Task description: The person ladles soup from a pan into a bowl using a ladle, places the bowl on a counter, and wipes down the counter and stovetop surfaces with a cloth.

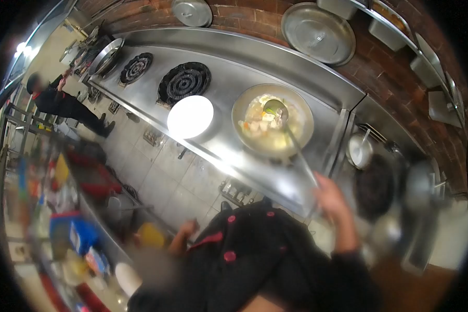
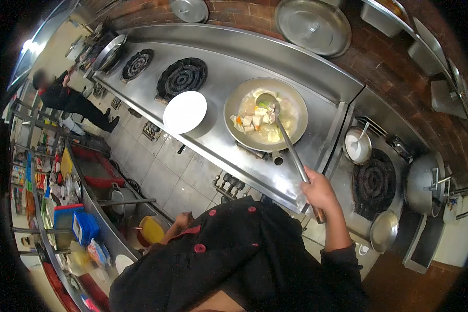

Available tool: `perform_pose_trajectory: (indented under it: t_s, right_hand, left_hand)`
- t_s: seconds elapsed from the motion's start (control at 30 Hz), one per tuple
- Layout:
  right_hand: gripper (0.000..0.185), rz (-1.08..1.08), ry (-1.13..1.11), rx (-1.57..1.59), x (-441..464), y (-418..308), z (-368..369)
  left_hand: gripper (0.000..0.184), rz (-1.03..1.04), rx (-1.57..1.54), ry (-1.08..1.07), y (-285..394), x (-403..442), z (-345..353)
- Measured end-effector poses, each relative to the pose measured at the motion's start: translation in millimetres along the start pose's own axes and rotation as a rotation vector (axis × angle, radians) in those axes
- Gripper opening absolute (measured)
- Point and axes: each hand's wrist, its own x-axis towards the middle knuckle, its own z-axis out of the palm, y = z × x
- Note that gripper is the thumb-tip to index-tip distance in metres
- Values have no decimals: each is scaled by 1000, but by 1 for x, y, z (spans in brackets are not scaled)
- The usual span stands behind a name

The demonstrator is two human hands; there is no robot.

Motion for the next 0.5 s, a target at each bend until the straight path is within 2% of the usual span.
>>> perform_pose_trajectory:
  t_s: [0.1,0.13,0.17,0.2,0.27,0.4,0.47,0.5]
  right_hand:
    - [61,-58,47,-73,7,7,6]
    - [60,-263,132,-186,25,26,11]
    - [59,-373,178,-228,34,38,6]
    - [58,-481,229,-274,43,50,1]
    - [57,-435,316,-527,27,46,-30]
    - [55,-361,366,-655,34,42,-19]
    - [55,-441,472,-714,44,52,-20]
    - [55,-447,456,-718,50,56,-20]
  left_hand:
    - [31,-110,-146,85,27,-38,-7]
    - [31,11,268,91,23,-51,-10]
    - [32,138,698,87,22,-53,-8]
    - [32,129,705,100,22,-52,-3]
    - [31,88,661,-6,25,-33,47]
    - [30,89,796,29,10,-58,50]
    - [29,-58,806,-37,38,-72,49]
    - [29,-71,794,-38,40,-74,48]
